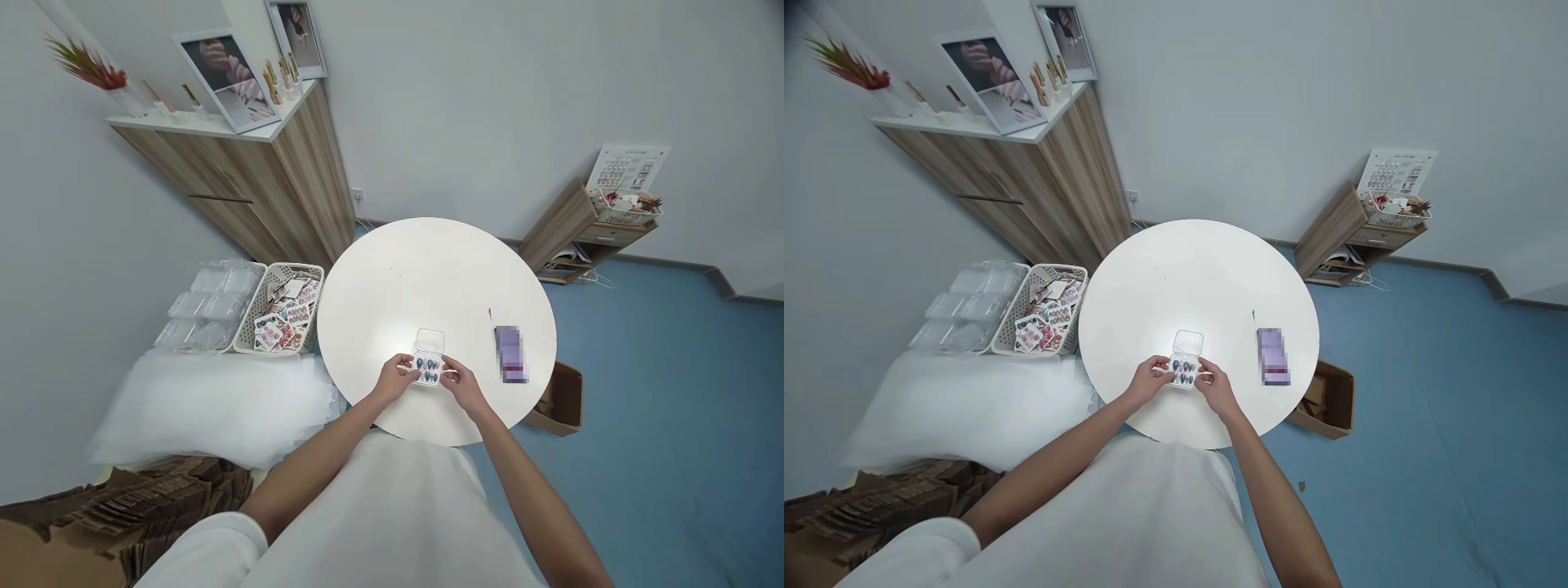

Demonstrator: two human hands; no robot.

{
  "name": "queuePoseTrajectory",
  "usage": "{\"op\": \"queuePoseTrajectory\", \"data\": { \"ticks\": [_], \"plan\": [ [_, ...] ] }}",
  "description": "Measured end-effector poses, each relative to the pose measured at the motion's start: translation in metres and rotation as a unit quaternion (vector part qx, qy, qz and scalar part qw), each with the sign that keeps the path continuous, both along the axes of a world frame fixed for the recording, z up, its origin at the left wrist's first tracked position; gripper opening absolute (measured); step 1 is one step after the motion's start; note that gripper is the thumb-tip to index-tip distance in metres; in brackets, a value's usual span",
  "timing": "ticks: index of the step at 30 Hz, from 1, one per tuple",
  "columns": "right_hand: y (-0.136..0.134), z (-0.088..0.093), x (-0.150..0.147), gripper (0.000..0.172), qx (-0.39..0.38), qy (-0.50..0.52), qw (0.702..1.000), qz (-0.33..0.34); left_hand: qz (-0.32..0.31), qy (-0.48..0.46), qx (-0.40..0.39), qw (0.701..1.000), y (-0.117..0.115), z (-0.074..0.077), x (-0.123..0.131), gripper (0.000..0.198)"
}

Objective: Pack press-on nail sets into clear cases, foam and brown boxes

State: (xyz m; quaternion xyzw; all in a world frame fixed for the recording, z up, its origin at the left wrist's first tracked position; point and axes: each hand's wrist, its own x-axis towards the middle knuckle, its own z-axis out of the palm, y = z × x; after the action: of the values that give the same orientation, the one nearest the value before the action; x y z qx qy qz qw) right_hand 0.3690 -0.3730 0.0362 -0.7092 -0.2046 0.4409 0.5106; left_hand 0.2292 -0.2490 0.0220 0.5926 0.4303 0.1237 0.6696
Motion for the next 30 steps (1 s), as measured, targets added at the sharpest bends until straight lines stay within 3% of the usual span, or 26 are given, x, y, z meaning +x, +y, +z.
{"op": "queuePoseTrajectory", "data": {
  "ticks": [5, 13, 18, 22, 30],
  "plan": [
    [-0.005, 0.005, -0.005, 0.051, 0.033, 0.026, 0.999, -0.014, -0.007, -0.047, -0.102, 0.994, 0.001, 0.012, -0.009, 0.033],
    [-0.007, 0.012, -0.007, 0.048, 0.073, 0.076, 0.994, -0.006, -0.047, -0.113, -0.257, 0.958, 0.005, 0.021, -0.017, 0.038],
    [-0.005, 0.012, 0.004, 0.038, 0.084, 0.133, 0.987, -0.024, -0.058, -0.135, -0.294, 0.944, 0.004, 0.025, -0.016, 0.038],
    [-0.001, 0.016, 0.017, 0.04, 0.084, 0.216, 0.973, -0.006, -0.065, -0.136, -0.303, 0.941, 0.0, 0.026, -0.014, 0.038],
    [0.008, 0.021, 0.031, 0.048, 0.067, 0.189, 0.98, 0.008, -0.053, -0.144, -0.317, 0.936, -0.004, 0.027, -0.012, 0.037]
  ]
}}
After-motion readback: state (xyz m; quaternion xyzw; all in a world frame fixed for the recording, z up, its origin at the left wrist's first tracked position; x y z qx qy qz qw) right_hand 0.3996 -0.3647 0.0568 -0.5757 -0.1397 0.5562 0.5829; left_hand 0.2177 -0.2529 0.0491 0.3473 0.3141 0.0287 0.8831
